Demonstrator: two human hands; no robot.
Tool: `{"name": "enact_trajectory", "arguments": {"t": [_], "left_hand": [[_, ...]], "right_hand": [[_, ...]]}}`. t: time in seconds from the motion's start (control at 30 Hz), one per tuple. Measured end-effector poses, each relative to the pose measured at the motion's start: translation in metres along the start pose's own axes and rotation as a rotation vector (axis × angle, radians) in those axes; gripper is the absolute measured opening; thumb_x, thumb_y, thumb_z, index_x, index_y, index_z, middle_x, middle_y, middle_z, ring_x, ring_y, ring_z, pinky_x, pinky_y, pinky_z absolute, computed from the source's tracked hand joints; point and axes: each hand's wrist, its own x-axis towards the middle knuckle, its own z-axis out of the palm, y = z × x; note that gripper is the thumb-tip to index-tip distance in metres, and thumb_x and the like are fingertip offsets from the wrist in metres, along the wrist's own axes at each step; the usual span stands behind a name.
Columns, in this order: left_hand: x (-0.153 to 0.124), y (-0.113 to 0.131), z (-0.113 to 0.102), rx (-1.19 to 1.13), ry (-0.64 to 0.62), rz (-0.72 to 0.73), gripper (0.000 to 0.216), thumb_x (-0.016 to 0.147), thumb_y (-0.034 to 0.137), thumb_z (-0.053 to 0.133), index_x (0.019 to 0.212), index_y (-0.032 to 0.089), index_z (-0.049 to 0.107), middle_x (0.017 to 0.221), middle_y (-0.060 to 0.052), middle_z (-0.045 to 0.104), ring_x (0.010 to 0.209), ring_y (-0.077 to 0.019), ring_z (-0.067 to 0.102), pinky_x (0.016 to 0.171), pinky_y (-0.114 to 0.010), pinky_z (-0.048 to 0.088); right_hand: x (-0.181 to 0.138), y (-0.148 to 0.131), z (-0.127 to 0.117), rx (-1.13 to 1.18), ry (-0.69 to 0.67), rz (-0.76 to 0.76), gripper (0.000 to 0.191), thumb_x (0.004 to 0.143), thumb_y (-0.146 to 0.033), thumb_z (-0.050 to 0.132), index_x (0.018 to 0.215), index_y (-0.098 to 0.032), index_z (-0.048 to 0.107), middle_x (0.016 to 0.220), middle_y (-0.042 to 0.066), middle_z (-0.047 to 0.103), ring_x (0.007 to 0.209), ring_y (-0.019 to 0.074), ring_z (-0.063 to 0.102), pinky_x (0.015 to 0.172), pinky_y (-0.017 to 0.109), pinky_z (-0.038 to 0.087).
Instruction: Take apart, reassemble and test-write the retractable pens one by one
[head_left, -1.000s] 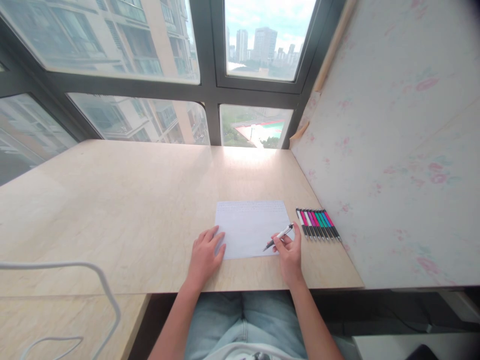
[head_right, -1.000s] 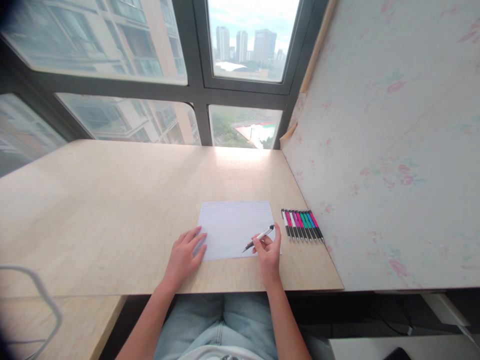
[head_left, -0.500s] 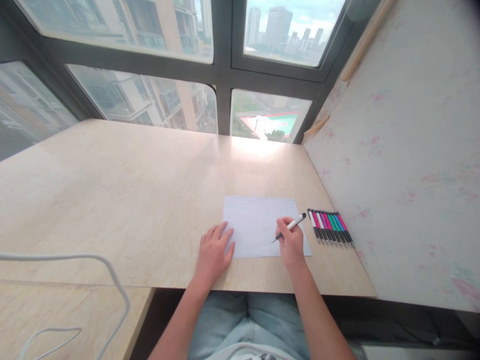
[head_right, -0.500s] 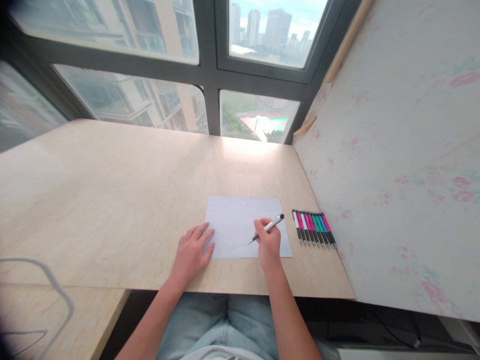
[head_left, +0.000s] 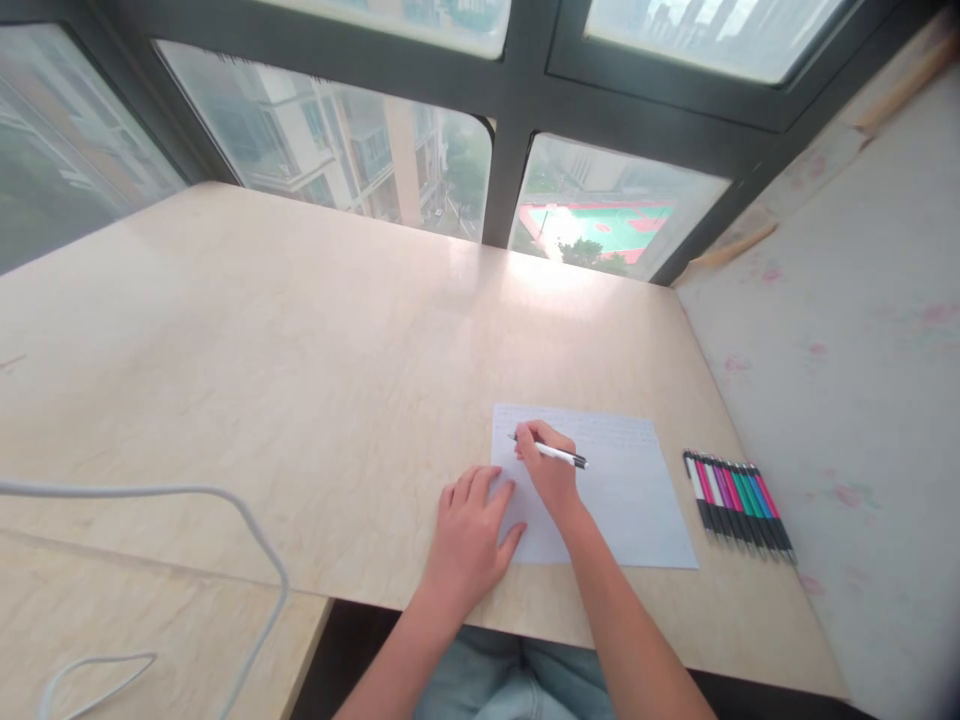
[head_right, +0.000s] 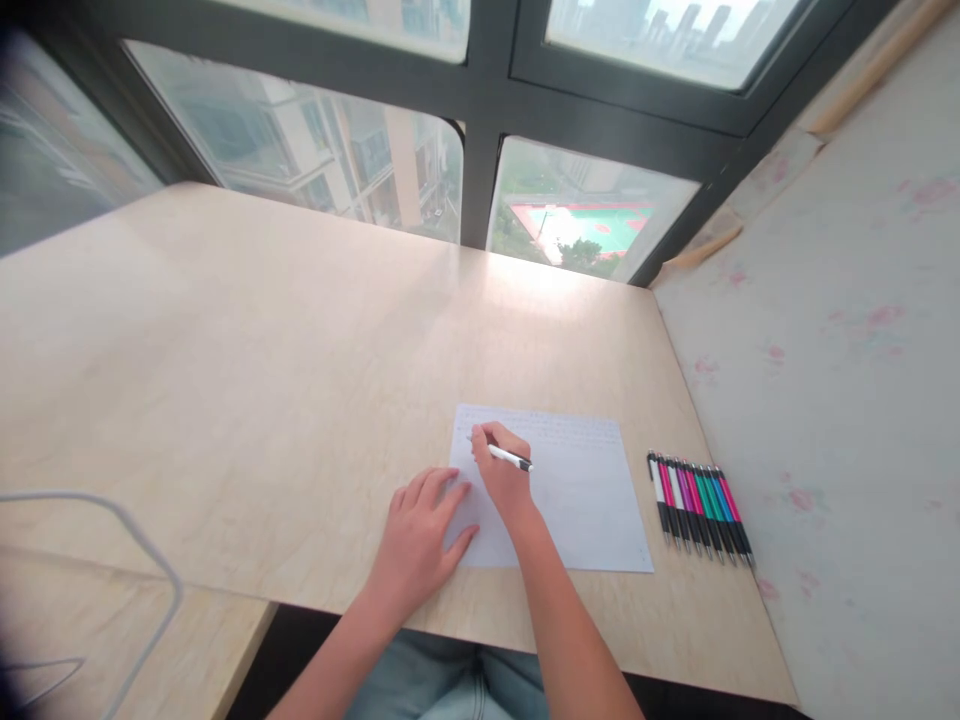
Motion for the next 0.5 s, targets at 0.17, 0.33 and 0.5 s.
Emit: {"name": "enact_trajectory", "arguments": {"t": [0.17,0.33,0.5], "left_hand": [[0.0007,-0.0022,0.0016,-0.021,-0.042,-0.025,0.035,0.084,0.029,0.061,0.118,0.023,0.058,0.134,-0.013,0.052,0.124,-0.0328,0.044,0.095,-0.049,0.038],[0.0011,-0.0033,0.0030,-0.020,-0.060,-0.042,0.034,0.085,0.031,0.060,0.118,0.023,0.059,0.135,-0.012,0.053,0.124,-0.0323,0.045,0.095,-0.049,0.039],[0.0026,-0.0021,0.0006,-0.028,-0.047,-0.037,0.032,0.085,0.031,0.060,0.116,0.023,0.061,0.133,-0.012,0.055,0.122,-0.0319,0.047,0.094,-0.047,0.040]], "right_hand": [[-0.0001,0.0006,0.0021,-0.160,0.054,0.015,0.038,0.092,-0.035,0.047,0.060,-0.018,0.059,0.051,-0.002,0.057,0.048,0.0111,0.048,0.052,0.023,0.036],[0.0011,-0.0034,0.0011,-0.183,-0.015,0.004,0.036,0.091,-0.033,0.048,0.062,-0.018,0.061,0.055,-0.002,0.059,0.051,0.0112,0.050,0.054,0.023,0.037],[0.0001,-0.0034,0.0006,-0.192,-0.044,0.025,0.033,0.091,-0.031,0.049,0.063,-0.018,0.061,0.056,-0.002,0.059,0.053,0.0111,0.050,0.056,0.023,0.037]]}}
